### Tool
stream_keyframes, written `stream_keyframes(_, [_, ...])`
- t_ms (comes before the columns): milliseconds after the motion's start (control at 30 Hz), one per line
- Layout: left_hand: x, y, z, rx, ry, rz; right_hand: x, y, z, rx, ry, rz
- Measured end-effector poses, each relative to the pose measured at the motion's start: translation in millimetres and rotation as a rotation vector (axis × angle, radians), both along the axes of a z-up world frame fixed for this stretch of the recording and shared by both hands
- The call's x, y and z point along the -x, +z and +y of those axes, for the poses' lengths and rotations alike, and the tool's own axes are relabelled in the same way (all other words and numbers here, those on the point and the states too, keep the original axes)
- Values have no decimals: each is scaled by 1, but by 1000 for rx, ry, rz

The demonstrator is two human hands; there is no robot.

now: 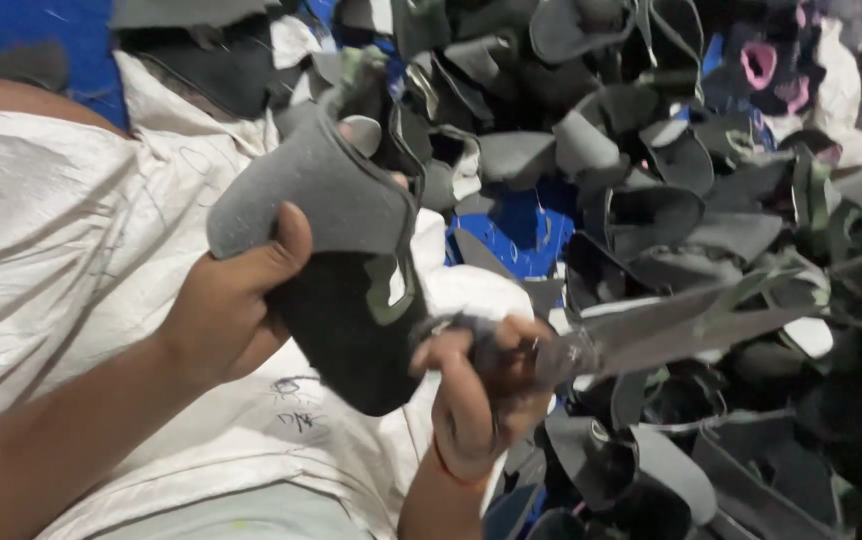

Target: The person sits on the floor and uses shears to cut the upper parts of black shoes. They pick up shoes from a pile, trim the material, and discard the cut pieces onto a white sack on their lap.

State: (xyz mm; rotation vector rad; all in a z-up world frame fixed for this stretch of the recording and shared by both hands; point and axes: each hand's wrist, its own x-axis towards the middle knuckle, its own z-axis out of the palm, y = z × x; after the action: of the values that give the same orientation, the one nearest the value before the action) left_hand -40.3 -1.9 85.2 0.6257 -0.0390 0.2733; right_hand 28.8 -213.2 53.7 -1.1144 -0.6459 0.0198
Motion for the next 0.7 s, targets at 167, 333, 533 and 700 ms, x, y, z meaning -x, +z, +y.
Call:
stream_keyframes(167, [0,3,9,196,56,-152,14,-16,-6,-185,887,281])
stream_keyframes(333, [3,2,3,378,-76,-284,16,-36,-6,-63,1084,721])
stream_keyframes(533, [0,-6,-2,431,-118,-296,14,-49,-21,-36,1035,682])
stream_keyframes(700, [1,-9,1,422,-160,-299,16,-52,-18,-18,934,600])
